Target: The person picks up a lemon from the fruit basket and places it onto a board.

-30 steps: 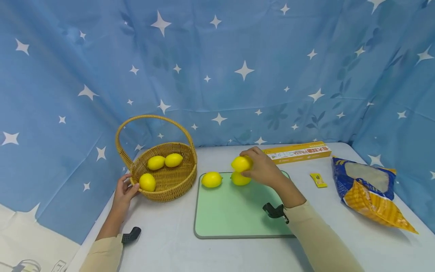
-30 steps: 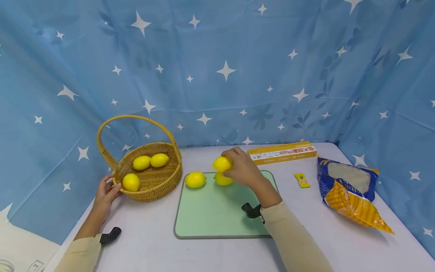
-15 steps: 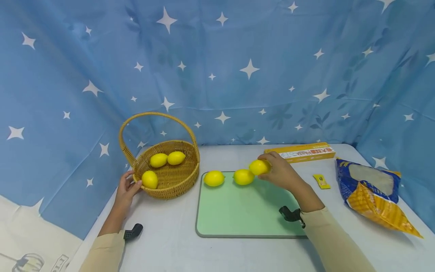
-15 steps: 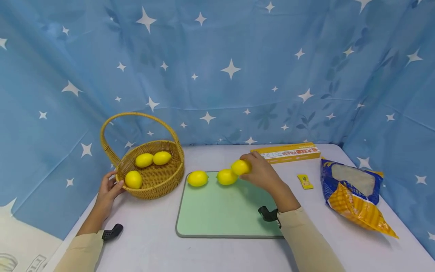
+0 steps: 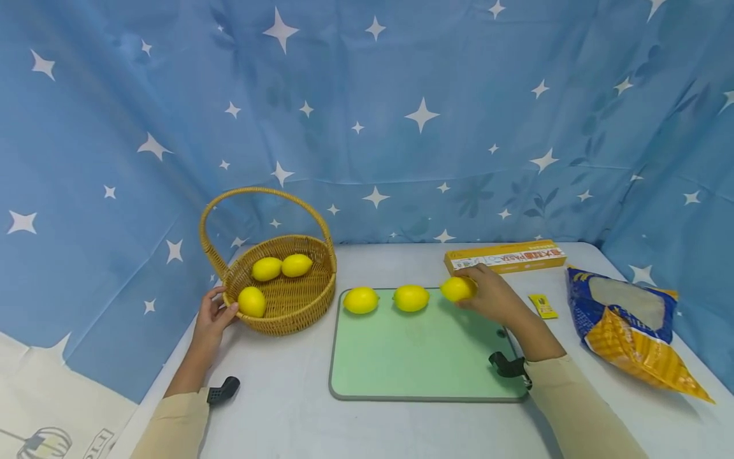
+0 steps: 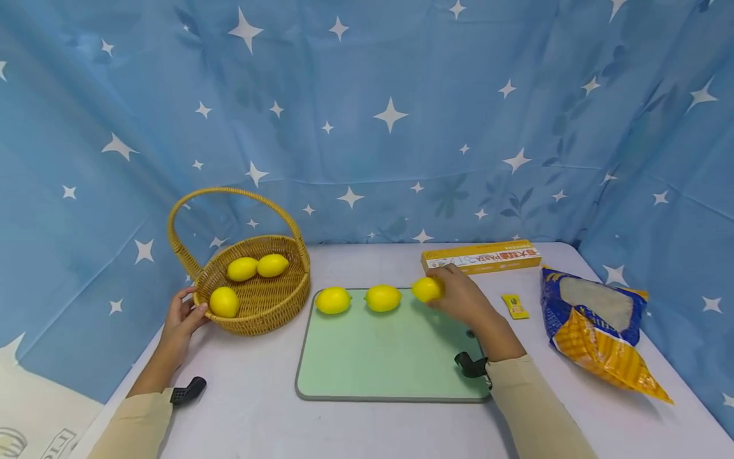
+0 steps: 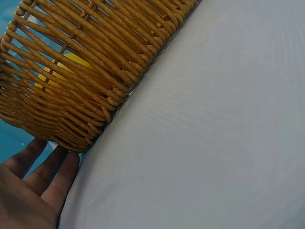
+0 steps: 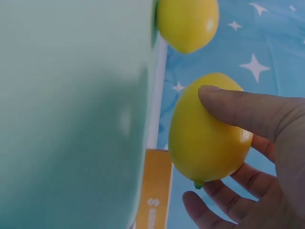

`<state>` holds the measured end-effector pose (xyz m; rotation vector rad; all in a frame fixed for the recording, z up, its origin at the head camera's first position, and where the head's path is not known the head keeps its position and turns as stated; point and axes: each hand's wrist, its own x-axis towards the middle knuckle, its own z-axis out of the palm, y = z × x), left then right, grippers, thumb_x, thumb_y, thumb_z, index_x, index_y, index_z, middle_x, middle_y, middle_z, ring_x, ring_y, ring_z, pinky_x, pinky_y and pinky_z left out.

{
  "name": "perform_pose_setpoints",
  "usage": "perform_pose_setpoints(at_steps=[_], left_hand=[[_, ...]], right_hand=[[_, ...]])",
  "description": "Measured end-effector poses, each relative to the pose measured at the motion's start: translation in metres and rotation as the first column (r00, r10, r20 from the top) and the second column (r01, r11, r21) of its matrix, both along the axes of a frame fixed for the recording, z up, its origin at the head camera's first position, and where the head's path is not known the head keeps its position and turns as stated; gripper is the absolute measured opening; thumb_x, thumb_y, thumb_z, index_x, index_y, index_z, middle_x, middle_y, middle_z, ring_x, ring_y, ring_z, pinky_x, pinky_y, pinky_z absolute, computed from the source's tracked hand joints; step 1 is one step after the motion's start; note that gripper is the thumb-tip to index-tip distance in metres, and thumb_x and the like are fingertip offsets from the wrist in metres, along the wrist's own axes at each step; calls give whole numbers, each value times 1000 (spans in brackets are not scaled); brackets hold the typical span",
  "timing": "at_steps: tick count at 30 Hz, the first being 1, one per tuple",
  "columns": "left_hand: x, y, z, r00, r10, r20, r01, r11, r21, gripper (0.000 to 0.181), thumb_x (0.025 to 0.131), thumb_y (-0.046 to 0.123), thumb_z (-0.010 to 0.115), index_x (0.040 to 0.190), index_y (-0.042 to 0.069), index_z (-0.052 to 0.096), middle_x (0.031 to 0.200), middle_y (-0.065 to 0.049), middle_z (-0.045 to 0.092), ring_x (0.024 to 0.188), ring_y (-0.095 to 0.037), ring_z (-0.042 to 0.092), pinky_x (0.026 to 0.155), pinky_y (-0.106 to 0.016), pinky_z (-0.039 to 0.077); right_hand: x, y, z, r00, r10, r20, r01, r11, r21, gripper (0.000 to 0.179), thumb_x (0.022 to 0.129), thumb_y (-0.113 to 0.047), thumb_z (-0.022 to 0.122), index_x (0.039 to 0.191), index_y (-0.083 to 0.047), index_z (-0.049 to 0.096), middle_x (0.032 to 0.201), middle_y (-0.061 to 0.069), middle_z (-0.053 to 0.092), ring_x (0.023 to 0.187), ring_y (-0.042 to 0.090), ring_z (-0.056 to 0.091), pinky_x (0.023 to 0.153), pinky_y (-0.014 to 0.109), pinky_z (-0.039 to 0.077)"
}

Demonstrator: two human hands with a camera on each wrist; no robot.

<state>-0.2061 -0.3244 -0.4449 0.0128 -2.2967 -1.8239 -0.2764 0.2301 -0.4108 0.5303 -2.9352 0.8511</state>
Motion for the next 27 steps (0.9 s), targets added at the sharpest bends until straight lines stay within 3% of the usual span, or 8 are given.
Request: perform_pose_setpoints(at_steps=[4,9,13,16,22,27], left_hand=[[-2,-2,-4,1000,5,-12,-5,1000,23,59,101,16,55,145,1,19,148,-31,29,109,-3,52,87,-16,48],[-10,-11,-19,1000,2,-18,-2,999,47,59,101,15,55,146,3,18,147,-31,29,108,-1,52,85,-13,47],[-14,-17,-32,1000,7,-3,-7,1000,24,61,101,21,56,148,7,19,149,-28,29,107,2,51,86,-14,47],[-15,-19,-35,1000,7,-5,-7,1000,11,61,101,22,56,148,9,19,149,-27,29,108,2,50,86,-13,47],[-16,-21,-31,1000,3,-13,-3,1000,2,58,101,19,55,147,8,20,149,-28,29,109,2,49,85,-11,45],[-8,-10,-14,1000,-5,-20,5,1000,1,59,101,16,54,146,3,18,148,-30,29,110,-2,49,84,-10,45]], right_hand=[[-2,4,-3,1000,3,4,-3,1000,5,64,80,-16,81,137,-6,54,134,22,48,120,44,46,96,64,37],[-2,6,-9,1000,2,21,-2,1000,12,64,79,-16,81,136,-6,54,136,24,46,120,45,46,96,65,36],[-1,10,-15,999,-11,31,10,999,35,63,79,-16,81,135,-5,55,138,24,44,120,45,45,96,65,37],[-2,10,-18,1000,-3,16,3,999,32,62,79,-15,81,134,-5,55,136,24,45,118,44,47,95,64,38],[-4,7,-21,1000,1,-1,-1,1000,31,61,78,-15,81,133,-5,55,133,22,47,114,41,49,95,62,39],[-5,9,-18,1000,-11,1,11,998,56,61,78,-15,81,133,-5,56,135,22,45,115,42,48,94,63,39]])
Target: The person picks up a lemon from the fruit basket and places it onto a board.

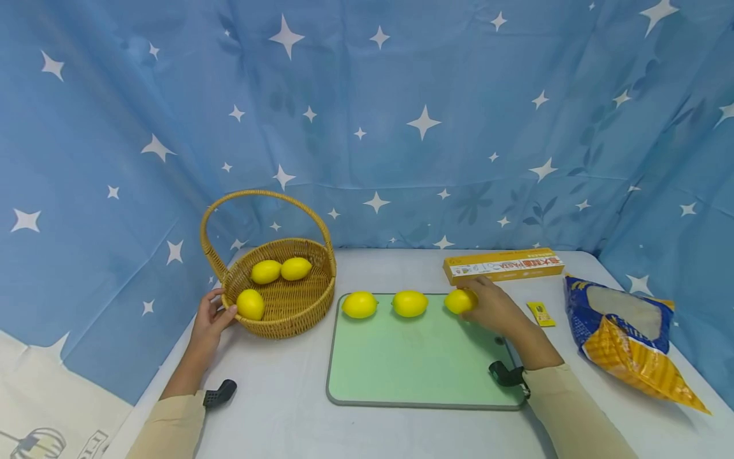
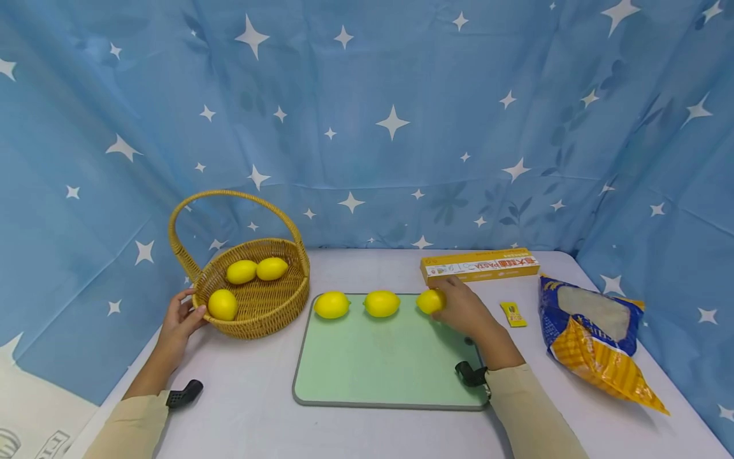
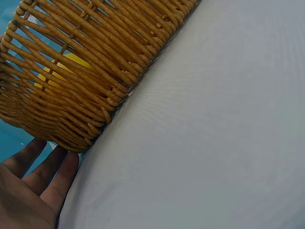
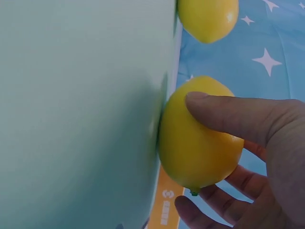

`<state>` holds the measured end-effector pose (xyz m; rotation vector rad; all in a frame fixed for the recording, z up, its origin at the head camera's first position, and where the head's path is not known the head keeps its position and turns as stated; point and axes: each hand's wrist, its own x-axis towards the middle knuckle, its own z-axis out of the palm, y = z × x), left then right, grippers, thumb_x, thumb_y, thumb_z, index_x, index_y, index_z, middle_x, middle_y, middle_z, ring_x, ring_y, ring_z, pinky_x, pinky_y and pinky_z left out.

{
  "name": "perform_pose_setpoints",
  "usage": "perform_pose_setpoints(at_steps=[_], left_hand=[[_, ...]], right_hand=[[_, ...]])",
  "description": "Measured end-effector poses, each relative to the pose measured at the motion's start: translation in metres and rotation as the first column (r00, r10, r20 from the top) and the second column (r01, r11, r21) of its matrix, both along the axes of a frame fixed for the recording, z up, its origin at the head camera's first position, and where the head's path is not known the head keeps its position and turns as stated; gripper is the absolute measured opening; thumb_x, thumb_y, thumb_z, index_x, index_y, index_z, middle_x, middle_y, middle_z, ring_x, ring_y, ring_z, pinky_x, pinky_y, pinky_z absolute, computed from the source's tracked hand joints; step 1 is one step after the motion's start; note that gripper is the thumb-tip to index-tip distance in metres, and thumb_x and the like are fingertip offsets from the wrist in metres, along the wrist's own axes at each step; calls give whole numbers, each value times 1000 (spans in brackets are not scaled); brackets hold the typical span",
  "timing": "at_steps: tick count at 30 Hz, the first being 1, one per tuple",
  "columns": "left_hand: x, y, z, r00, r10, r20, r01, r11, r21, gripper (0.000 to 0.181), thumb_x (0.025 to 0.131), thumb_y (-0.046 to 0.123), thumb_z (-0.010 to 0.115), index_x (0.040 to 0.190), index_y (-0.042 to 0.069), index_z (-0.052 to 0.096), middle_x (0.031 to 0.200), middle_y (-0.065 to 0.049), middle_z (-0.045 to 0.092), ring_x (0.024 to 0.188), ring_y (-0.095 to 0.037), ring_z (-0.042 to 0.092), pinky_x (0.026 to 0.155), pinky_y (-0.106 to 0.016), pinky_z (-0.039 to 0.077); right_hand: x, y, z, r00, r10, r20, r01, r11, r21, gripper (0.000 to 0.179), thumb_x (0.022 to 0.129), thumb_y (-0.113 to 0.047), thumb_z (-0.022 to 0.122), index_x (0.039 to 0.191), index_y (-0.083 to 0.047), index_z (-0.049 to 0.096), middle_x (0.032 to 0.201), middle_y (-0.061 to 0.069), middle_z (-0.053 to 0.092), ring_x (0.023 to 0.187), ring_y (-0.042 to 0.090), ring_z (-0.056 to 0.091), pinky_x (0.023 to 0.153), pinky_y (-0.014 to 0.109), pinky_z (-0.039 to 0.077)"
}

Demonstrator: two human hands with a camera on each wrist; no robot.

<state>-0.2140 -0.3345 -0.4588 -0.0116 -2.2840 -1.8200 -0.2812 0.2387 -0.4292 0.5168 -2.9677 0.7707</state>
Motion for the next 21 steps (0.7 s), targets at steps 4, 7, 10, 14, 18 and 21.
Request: perform_pose_setpoints(at_steps=[4,7,10,14,18,21], left_hand=[[6,5,9,1000,1,5,-1,1000,-3,59,101,15,54,146,0,18,147,-32,29,110,-3,50,84,-10,45],[7,6,10,1000,9,17,-9,1000,1,59,101,16,54,146,1,19,147,-30,30,110,-3,50,84,-9,44],[6,6,10,1000,14,23,-14,1000,2,60,101,18,56,146,3,19,147,-29,31,109,-1,50,85,-10,44],[5,5,8,1000,7,14,-7,1000,9,60,101,19,56,146,2,19,146,-29,32,108,0,51,87,-12,45],[5,5,7,1000,-3,1,3,1000,9,61,101,18,55,146,1,18,147,-30,30,107,2,51,87,-12,44],[5,6,9,1000,1,8,-1,1000,2,61,101,19,56,146,1,18,147,-30,30,106,3,50,86,-10,44]], right_hand=[[2,1,4,1000,10,16,-10,1000,3,60,78,-14,81,131,-4,56,134,23,45,114,42,49,93,63,40],[2,1,7,1000,19,23,-19,1000,8,59,78,-13,81,131,-3,57,133,23,47,112,42,50,92,62,41],[3,1,10,999,16,29,-16,1000,19,59,76,-12,82,130,-3,57,132,23,47,111,42,51,91,62,42],[4,1,12,999,7,50,-9,999,32,61,75,-13,83,130,-4,57,133,24,46,111,41,50,92,63,41],[5,2,12,998,6,58,-9,999,41,63,75,-15,84,131,-4,57,135,25,44,113,43,49,93,63,40],[5,2,12,998,10,55,-12,999,43,64,76,-17,83,132,-4,57,137,26,43,116,45,47,93,64,40]])
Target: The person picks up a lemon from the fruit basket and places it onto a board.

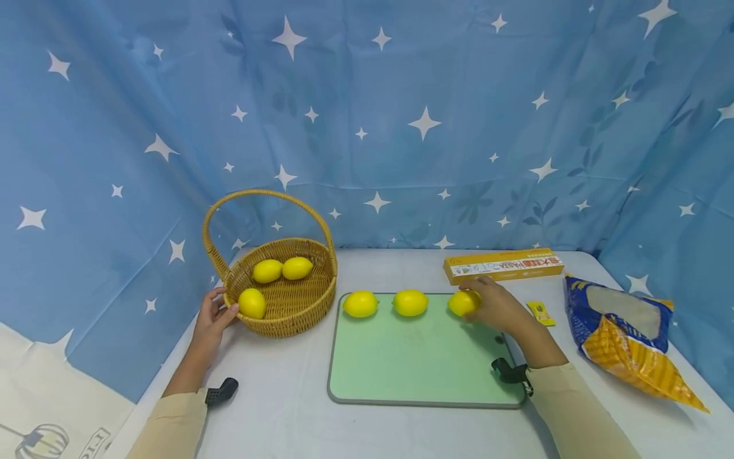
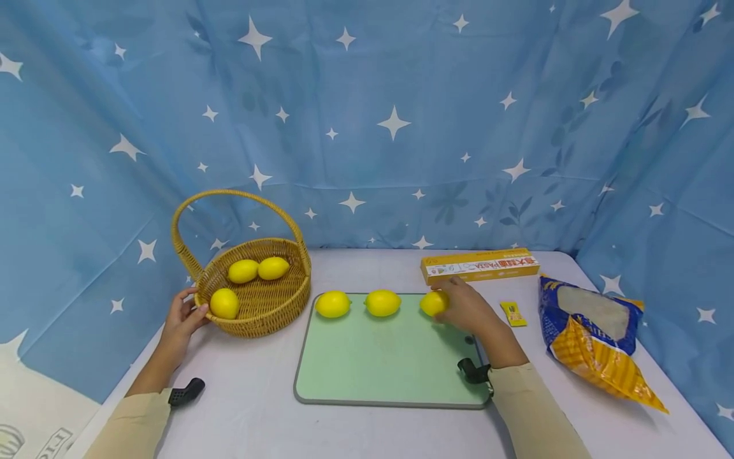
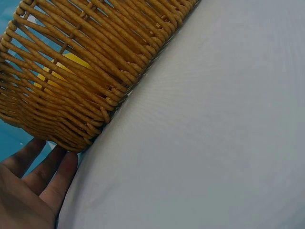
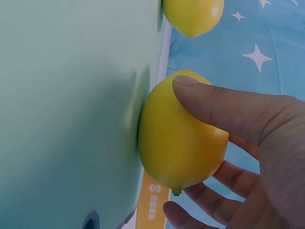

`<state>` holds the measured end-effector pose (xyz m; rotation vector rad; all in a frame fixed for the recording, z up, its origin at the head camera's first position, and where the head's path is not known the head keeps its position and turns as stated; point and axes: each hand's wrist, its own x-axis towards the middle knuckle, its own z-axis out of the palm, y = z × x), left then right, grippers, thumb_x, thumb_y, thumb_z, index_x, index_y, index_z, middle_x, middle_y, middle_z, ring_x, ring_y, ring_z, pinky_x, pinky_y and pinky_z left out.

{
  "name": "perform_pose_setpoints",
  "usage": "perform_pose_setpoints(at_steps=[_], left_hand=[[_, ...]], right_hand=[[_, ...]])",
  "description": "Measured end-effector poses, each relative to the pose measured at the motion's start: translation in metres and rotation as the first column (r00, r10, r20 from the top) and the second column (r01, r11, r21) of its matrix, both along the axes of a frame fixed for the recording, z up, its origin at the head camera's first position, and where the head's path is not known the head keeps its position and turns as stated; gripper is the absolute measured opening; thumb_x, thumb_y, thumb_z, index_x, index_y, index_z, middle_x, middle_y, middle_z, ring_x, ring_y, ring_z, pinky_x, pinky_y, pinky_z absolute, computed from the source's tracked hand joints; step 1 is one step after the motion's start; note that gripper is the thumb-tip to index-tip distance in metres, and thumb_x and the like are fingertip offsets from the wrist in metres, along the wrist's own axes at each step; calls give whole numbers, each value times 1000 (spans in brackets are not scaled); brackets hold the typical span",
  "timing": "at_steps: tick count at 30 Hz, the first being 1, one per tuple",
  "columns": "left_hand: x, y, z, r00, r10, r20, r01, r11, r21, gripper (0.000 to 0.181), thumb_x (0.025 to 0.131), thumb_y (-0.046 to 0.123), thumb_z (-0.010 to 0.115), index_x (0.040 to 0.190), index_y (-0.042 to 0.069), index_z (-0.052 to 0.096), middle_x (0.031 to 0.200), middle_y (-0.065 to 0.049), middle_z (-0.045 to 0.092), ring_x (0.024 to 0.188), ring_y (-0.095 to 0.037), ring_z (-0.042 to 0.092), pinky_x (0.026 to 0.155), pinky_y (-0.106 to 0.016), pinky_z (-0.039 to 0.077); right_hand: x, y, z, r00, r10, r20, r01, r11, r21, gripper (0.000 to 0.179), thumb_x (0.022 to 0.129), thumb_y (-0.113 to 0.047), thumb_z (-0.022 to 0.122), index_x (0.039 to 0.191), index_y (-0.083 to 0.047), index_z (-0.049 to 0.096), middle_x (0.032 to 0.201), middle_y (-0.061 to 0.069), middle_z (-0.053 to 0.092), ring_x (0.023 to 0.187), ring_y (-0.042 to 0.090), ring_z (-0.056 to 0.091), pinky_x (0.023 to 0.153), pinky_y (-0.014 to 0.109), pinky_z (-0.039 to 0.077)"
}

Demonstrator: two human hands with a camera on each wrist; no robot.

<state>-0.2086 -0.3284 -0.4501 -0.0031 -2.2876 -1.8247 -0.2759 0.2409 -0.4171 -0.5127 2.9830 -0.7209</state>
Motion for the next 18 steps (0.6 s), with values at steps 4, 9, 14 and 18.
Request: perform_pose_setpoints(at_steps=[4,9,14,18], left_hand=[[1,1,3,1000,3,13,-3,1000,1,61,101,20,56,146,2,18,147,-29,31,107,2,49,87,-12,44],[-1,1,5,1000,-10,-9,10,1000,3,61,101,19,55,146,1,18,147,-30,31,109,0,49,88,-13,44],[-2,-1,2,999,-23,-34,23,1000,17,60,101,15,54,146,-2,18,147,-32,29,110,-2,50,86,-11,45],[-2,-3,-2,999,-26,-41,28,999,32,59,101,14,54,145,-2,17,146,-33,29,110,-3,51,85,-11,45]], right_hand=[[0,-1,1,1000,9,-6,-9,1000,2,64,77,-20,83,133,-4,57,138,27,43,120,47,45,94,65,38],[-2,-1,2,1000,11,-15,-11,1000,-2,65,79,-23,83,136,-7,56,139,25,44,122,46,44,96,64,38],[-6,-5,8,1000,31,-5,-31,1000,-1,67,80,-27,82,137,-7,55,137,23,46,117,43,49,92,61,43],[-12,-12,18,999,53,2,-53,998,35,66,79,-32,82,134,-6,57,141,24,42,121,43,46,92,61,43]])
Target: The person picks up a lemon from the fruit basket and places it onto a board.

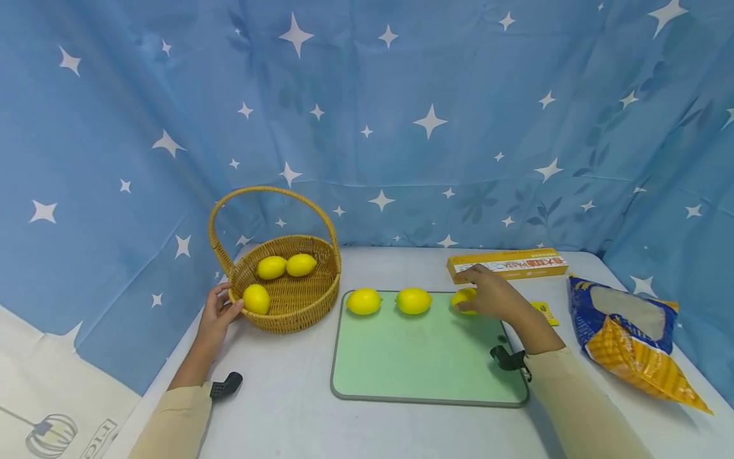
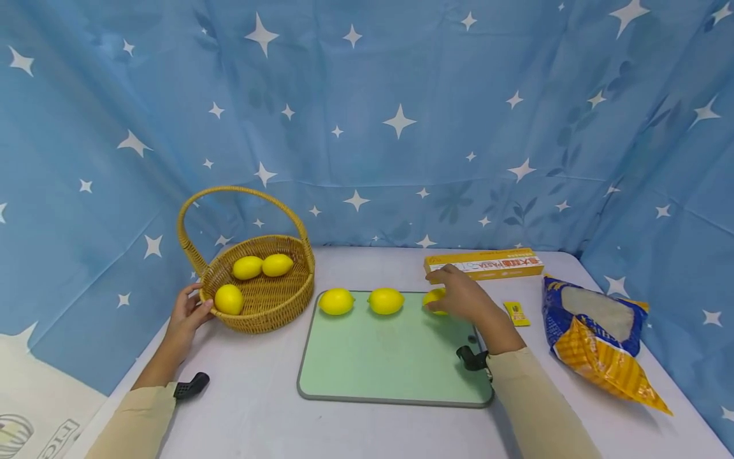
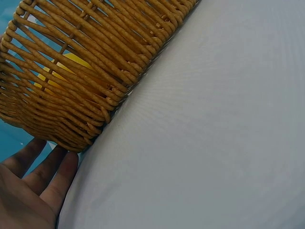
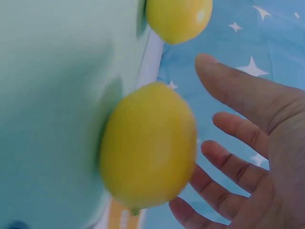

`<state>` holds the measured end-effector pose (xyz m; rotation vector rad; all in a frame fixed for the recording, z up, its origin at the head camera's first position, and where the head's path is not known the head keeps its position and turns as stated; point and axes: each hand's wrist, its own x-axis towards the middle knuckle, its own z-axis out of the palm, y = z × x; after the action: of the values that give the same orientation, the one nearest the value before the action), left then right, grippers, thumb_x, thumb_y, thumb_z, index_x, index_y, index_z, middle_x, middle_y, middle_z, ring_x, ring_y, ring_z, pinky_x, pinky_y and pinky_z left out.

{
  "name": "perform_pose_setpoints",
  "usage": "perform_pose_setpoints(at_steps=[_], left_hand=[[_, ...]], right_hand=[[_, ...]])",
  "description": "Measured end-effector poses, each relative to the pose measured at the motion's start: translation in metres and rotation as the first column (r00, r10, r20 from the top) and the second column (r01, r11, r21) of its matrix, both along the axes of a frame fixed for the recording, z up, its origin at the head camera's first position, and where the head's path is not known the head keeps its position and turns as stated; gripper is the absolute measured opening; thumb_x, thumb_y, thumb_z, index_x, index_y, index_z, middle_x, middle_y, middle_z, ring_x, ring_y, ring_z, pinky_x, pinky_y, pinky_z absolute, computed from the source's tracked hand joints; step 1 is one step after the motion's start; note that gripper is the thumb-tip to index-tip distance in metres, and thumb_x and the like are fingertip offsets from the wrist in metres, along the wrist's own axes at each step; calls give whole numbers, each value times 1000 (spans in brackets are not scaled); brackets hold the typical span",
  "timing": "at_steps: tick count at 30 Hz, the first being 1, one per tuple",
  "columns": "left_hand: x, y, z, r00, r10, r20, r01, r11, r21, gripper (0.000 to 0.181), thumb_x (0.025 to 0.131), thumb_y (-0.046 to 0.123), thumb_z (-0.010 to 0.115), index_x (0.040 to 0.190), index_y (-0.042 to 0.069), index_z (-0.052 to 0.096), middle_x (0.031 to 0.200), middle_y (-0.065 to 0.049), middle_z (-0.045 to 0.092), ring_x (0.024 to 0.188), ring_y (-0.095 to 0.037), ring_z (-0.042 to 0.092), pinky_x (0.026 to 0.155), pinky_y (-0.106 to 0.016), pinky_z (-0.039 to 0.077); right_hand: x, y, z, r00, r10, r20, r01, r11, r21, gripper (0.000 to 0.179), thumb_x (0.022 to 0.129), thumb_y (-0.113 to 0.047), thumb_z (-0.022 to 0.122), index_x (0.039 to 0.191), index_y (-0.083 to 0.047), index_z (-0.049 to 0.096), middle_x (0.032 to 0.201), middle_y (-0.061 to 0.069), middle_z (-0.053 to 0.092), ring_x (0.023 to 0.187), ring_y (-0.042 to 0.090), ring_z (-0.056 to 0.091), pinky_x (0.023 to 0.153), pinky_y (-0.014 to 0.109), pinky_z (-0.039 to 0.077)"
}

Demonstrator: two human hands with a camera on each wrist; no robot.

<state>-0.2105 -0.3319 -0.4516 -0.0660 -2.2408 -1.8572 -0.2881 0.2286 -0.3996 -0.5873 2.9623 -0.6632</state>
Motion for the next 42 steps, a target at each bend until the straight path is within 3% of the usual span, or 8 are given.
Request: perform_pose_setpoints(at_steps=[6,10,15,22,30,42], left_hand=[[1,-1,0,1000,1,13,-1,1000,4,60,101,14,54,146,-1,17,147,-32,29,111,-4,50,85,-12,46],[1,0,1,1000,5,27,-5,1000,-11,62,101,19,56,146,1,18,148,-31,29,110,-1,49,87,-12,45],[0,0,1,999,12,37,-11,1000,-12,63,100,19,56,147,1,18,148,-31,29,109,0,48,87,-13,45],[-15,-13,-24,999,27,37,-27,1000,-6,64,100,27,58,147,9,19,149,-25,31,110,-2,49,86,-12,45],[-14,-12,-22,999,24,41,-24,1000,-6,64,100,27,58,148,10,18,149,-25,30,112,-4,48,87,-11,44],[-10,-8,-15,997,41,70,-41,999,-12,62,100,22,57,147,8,19,149,-25,31,111,-2,48,86,-10,43]], right_hand=[[-8,-15,12,997,75,-27,-73,995,62,61,79,-32,82,131,-9,60,138,19,46,116,38,51,93,56,45],[-10,-27,20,990,128,-60,-125,991,52,58,78,-31,83,128,-9,62,131,14,51,109,34,54,89,51,47],[-13,-49,31,986,155,-57,-153,987,53,56,79,-32,82,128,-12,62,130,10,52,115,33,52,94,52,45],[-17,-82,42,982,180,-65,-177,983,52,55,81,-36,80,129,-16,63,135,9,50,122,33,48,97,53,44],[-14,-125,50,970,236,-63,-234,972,35,55,81,-35,81,129,-17,62,134,4,50,122,28,49,95,47,46],[-11,-177,52,933,354,-55,-352,935,56,52,82,-34,80,128,-18,63,130,0,52,117,21,51,96,39,46]])
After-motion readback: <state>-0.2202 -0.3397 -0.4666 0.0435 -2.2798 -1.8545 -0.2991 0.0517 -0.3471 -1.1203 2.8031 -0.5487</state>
